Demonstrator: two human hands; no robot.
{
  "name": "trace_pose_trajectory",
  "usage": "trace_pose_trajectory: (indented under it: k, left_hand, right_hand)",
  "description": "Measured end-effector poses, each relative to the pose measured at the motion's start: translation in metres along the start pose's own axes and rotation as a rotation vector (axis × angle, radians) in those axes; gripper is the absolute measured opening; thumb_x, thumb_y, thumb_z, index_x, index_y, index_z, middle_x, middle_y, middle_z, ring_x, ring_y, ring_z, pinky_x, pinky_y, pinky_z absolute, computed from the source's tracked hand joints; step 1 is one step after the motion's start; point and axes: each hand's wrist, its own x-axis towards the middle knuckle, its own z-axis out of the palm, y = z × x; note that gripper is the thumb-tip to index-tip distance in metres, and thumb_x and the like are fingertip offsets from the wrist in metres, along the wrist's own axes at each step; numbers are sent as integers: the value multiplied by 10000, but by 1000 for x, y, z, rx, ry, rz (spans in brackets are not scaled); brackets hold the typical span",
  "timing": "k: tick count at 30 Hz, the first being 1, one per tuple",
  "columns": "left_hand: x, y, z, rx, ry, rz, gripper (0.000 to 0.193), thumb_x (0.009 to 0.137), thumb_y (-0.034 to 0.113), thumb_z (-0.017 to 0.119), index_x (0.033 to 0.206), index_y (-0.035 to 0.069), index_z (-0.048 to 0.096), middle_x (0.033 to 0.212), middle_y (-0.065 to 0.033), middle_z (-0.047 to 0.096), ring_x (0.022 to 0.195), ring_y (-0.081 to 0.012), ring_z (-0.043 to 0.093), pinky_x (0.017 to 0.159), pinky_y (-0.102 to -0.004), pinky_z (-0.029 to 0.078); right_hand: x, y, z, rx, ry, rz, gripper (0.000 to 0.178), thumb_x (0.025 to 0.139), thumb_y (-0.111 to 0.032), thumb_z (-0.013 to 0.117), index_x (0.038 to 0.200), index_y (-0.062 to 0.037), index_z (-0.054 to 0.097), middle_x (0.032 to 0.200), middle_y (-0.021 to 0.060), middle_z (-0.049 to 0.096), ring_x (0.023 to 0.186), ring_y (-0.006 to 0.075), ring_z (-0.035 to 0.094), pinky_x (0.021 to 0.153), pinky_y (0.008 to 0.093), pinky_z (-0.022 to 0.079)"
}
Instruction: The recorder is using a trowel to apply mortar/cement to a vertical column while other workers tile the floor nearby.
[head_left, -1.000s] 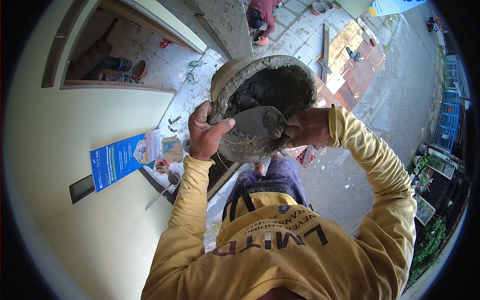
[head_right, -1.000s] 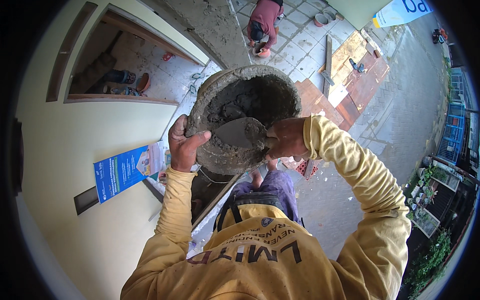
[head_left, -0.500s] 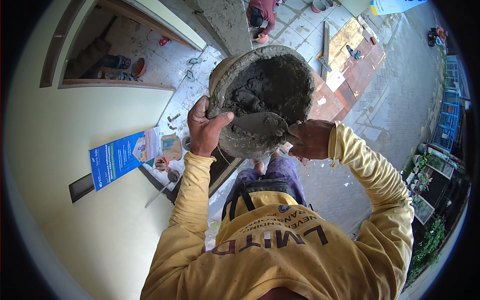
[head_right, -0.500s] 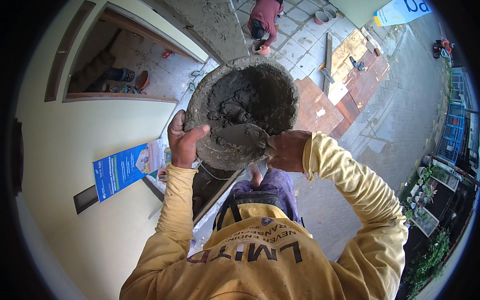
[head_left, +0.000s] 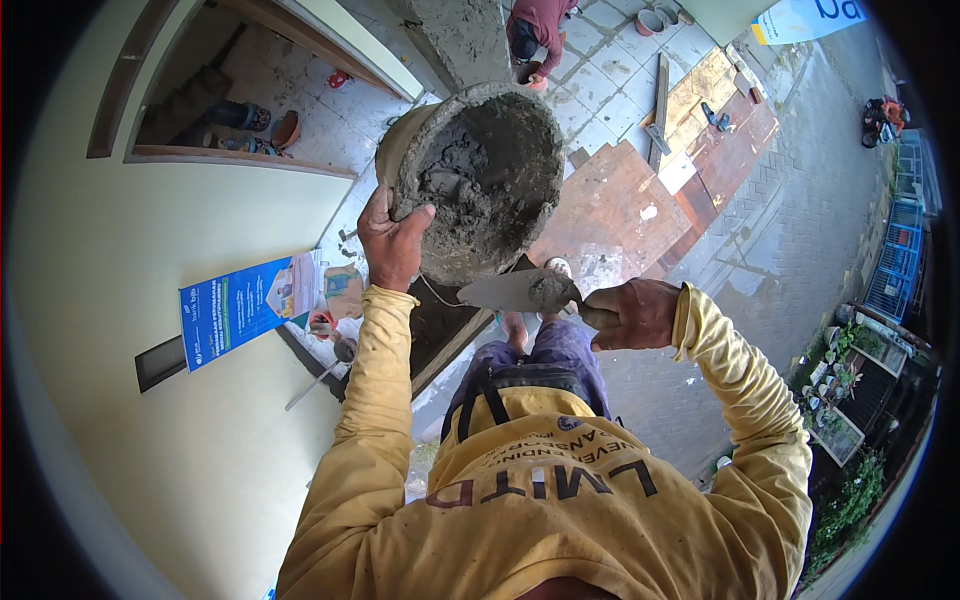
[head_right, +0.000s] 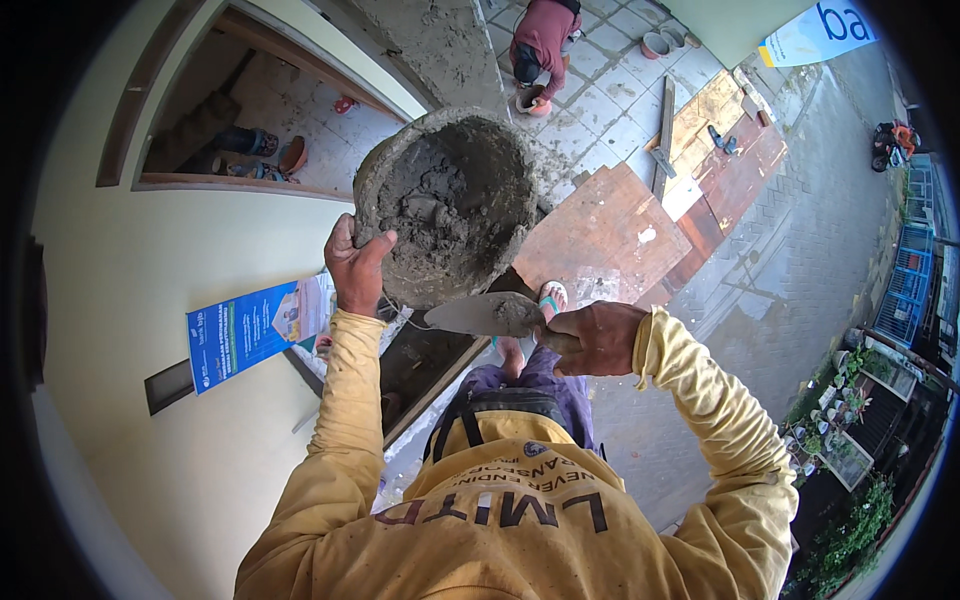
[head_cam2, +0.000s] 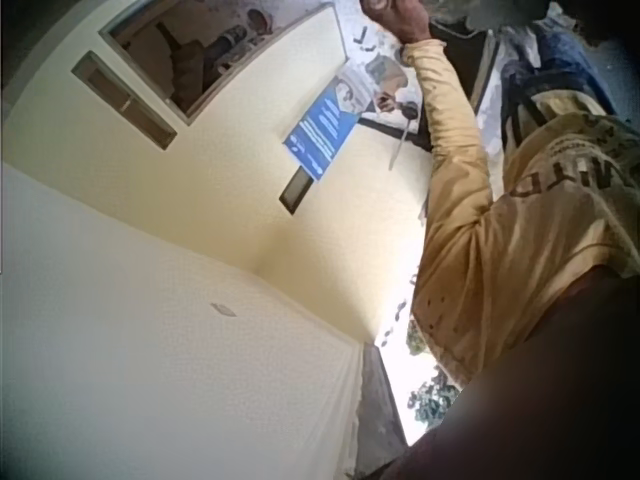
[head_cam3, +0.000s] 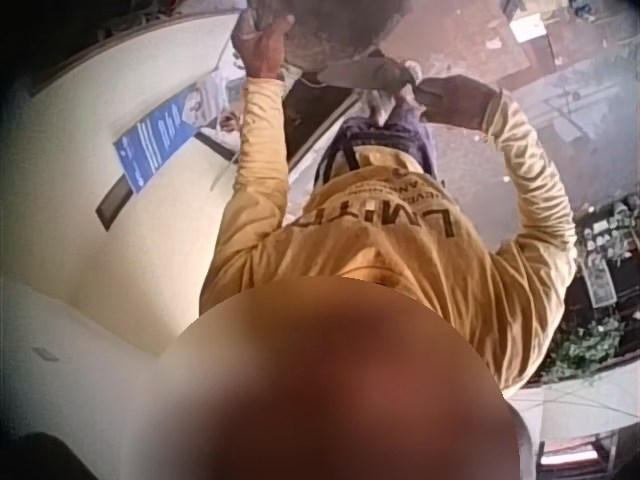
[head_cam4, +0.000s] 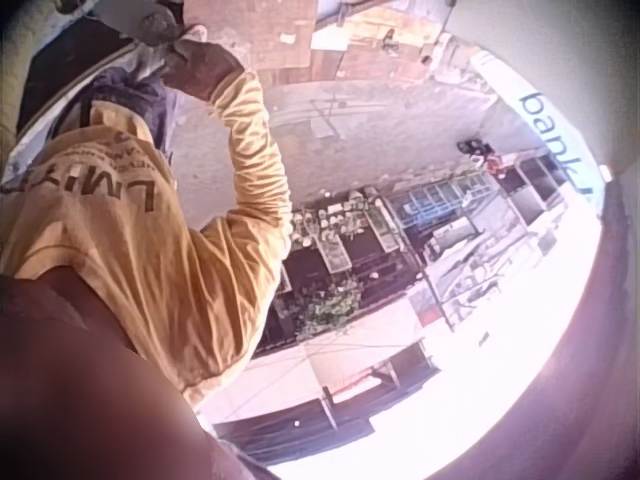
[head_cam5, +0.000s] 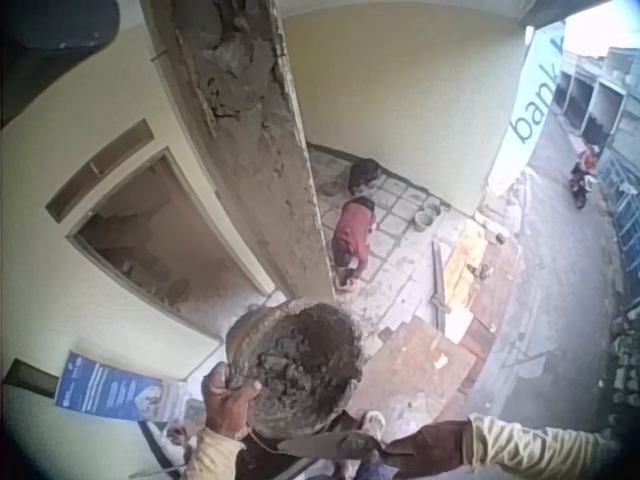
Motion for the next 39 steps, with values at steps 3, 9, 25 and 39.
trace_pose_trajectory:
  k: [3,9,25,39]
  left_hand:
    - [3,-3,-15,98,20,63,209,766,-3,710,903,-7,552,881,-14,575,805,-93,520,748,-242,451]
    - [-4,18,-15,248,26,138,250,761,29,732,780,16,483,750,-1,491,711,-95,453,648,-253,418]
    - [-32,60,16,-62,-84,73,213,779,-6,713,973,1,627,912,-38,678,825,-94,592,783,-254,466]
    - [-22,64,26,71,-40,203,187,794,-7,719,838,24,540,786,11,574,717,-65,485,671,-227,407]
  right_hand:
    - [10,-3,10,-23,132,-52,318,848,-293,687,897,-23,527,700,118,563,645,282,572,633,420,452]
    - [71,-25,-9,218,490,116,373,874,-265,613,1032,70,569,792,224,648,781,361,660,706,427,510]
    - [97,-30,-27,466,182,-104,350,918,-299,640,1105,-6,595,974,142,647,895,171,603,821,355,492]
    - [49,-88,-5,801,291,143,378,1007,-355,462,1091,2,551,904,155,590,898,234,619,745,392,516]
